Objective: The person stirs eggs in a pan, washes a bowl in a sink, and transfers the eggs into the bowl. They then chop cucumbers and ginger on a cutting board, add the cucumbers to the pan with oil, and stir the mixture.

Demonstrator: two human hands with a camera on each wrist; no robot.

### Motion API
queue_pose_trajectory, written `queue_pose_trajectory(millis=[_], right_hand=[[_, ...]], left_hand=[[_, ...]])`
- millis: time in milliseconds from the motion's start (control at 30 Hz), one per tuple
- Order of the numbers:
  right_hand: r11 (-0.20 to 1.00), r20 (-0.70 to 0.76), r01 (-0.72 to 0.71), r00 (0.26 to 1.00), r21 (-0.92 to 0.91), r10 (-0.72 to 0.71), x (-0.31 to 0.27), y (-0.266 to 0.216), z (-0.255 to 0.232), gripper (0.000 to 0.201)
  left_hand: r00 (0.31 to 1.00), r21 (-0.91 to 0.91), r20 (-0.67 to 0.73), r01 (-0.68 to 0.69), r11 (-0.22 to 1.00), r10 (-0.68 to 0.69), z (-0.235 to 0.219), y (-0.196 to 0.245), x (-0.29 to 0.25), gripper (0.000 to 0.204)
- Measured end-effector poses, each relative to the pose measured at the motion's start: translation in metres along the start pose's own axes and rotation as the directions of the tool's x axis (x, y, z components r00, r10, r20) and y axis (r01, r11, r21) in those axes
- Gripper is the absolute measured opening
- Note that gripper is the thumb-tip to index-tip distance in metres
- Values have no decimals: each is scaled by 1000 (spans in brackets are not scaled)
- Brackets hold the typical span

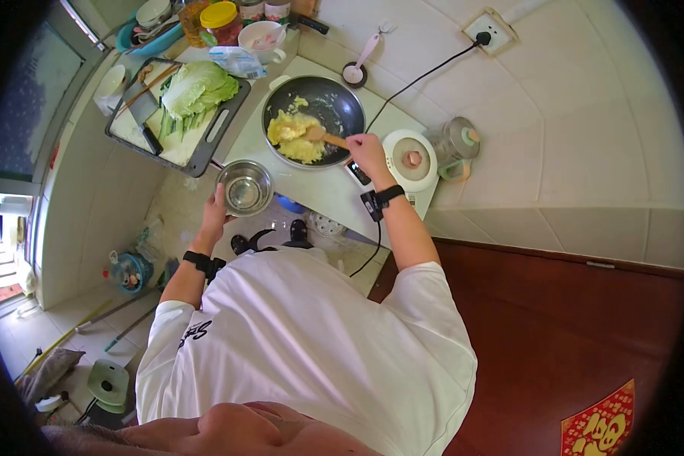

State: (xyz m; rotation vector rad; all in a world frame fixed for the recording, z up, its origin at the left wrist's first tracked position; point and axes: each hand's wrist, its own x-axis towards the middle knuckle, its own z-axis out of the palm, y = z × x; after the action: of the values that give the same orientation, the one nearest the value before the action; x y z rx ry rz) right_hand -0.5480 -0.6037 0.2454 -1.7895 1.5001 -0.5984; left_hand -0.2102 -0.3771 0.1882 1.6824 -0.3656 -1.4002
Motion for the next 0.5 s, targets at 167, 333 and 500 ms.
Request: queue_pose_trajectory(millis=[167, 333, 500], right_hand=[[987, 18, -27, 999, -160, 30, -11, -19, -14, 24], [1000, -21, -25, 999, 7, 25, 8, -4, 16, 27], [989, -117, -3, 993, -145, -14, 2, -11, -5, 26]], left_hand=[[1000, -12, -24, -4, 1000, 3, -2, 4, -7, 70], [999, -23, -37, 15, 1000, -16, -5, -9, 0, 70], [1000, -19, -23, -6, 1000, 6, -2, 5, -7, 71]])
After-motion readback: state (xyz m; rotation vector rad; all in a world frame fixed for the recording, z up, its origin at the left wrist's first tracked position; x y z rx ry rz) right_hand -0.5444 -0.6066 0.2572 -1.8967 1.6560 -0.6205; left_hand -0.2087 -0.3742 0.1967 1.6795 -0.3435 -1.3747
